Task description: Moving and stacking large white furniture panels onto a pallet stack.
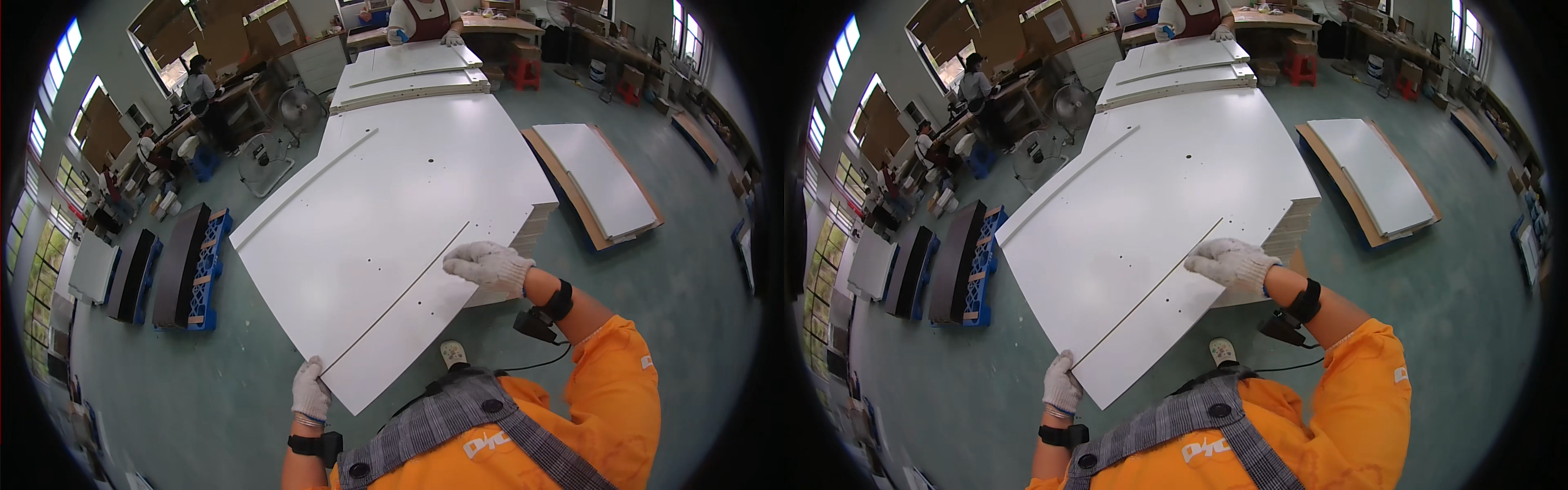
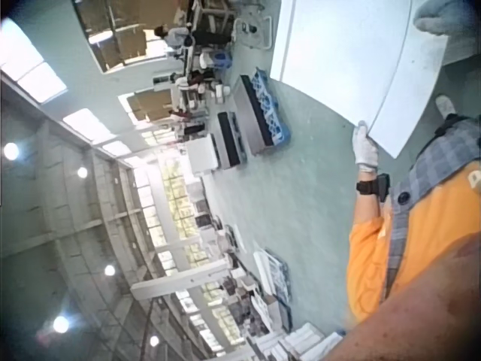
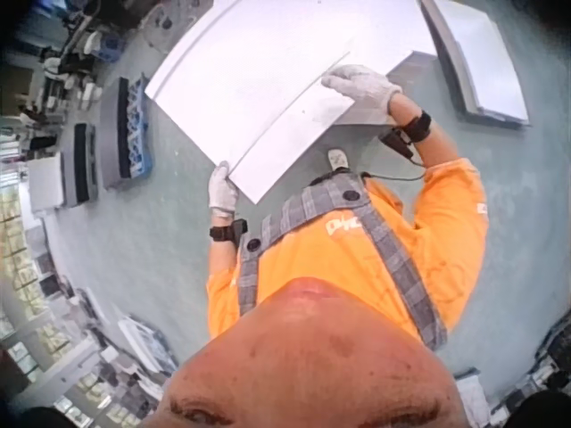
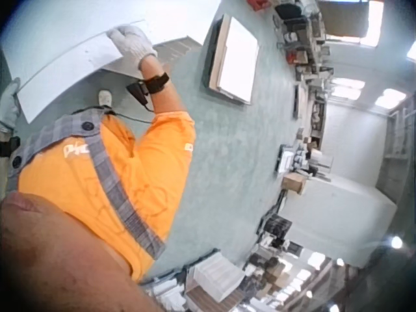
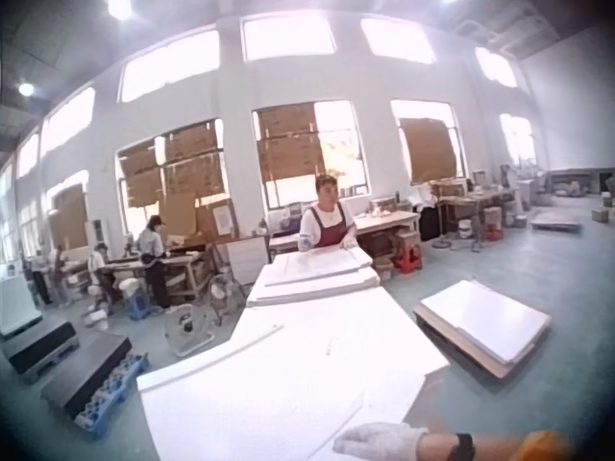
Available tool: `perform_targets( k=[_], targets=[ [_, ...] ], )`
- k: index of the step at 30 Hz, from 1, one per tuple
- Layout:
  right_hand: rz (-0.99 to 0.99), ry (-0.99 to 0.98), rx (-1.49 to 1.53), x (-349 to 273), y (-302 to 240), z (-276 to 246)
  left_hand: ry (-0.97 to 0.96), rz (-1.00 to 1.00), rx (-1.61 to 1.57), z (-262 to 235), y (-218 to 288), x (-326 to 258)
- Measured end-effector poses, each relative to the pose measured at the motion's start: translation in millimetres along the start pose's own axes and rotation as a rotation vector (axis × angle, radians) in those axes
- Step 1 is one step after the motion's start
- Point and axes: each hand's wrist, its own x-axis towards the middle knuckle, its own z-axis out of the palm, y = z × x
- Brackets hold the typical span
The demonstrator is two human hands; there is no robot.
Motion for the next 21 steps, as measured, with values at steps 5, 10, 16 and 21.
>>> perform_targets(
  k=[5,10,16,21],
  targets=[
    [0.166,0.219,-0.225,55,32,-70,0.127,-0.010,0.107,-19,19,2],
    [0.328,0.326,-0.376,107,51,-94,0.265,-0.019,0.214,-19,21,8],
    [0.322,0.289,-0.337,161,59,-96,0.528,0.075,0.482,8,5,9],
    [0.311,0.252,-0.294,183,42,-102,0.758,0.118,0.671,16,-12,14]
  ],
)
